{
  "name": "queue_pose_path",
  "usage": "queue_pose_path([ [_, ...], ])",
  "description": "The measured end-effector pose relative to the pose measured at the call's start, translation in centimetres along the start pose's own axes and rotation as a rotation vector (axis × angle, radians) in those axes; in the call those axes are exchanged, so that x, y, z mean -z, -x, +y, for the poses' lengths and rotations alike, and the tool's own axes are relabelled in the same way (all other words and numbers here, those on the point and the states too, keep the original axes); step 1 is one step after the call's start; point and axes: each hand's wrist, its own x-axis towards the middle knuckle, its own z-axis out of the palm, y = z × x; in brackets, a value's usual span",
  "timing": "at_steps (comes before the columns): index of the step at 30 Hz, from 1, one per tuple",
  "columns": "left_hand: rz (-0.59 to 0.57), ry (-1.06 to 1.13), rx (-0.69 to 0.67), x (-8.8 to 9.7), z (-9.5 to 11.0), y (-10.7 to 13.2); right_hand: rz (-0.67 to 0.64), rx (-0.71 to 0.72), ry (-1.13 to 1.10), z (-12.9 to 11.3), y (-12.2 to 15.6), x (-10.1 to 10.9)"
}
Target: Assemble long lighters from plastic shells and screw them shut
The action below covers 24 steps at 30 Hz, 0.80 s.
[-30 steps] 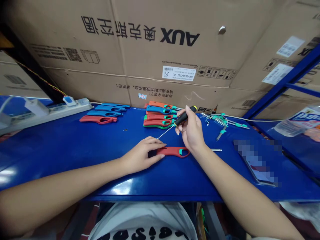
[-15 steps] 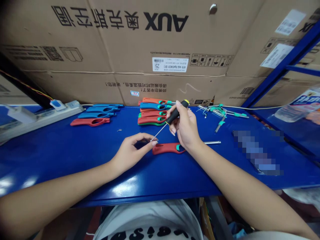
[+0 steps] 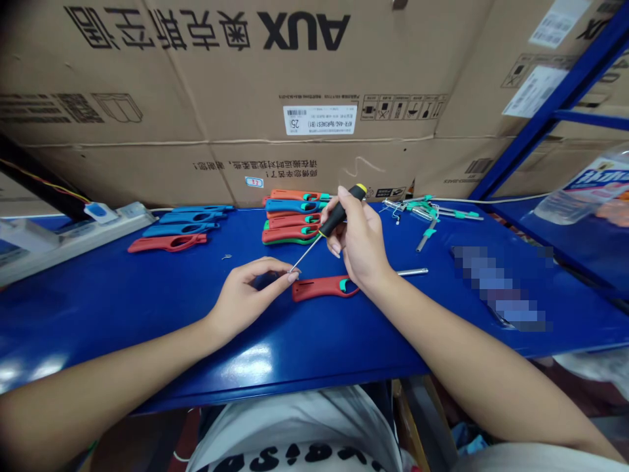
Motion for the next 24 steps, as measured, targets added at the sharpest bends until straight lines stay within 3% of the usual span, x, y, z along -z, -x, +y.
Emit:
queue_pose_path([
  [24, -0.041, -0.009, -0.05, -0.02, 0.05, 0.0, -0.003, 0.056, 0.094, 0.04, 0.13, 0.17],
])
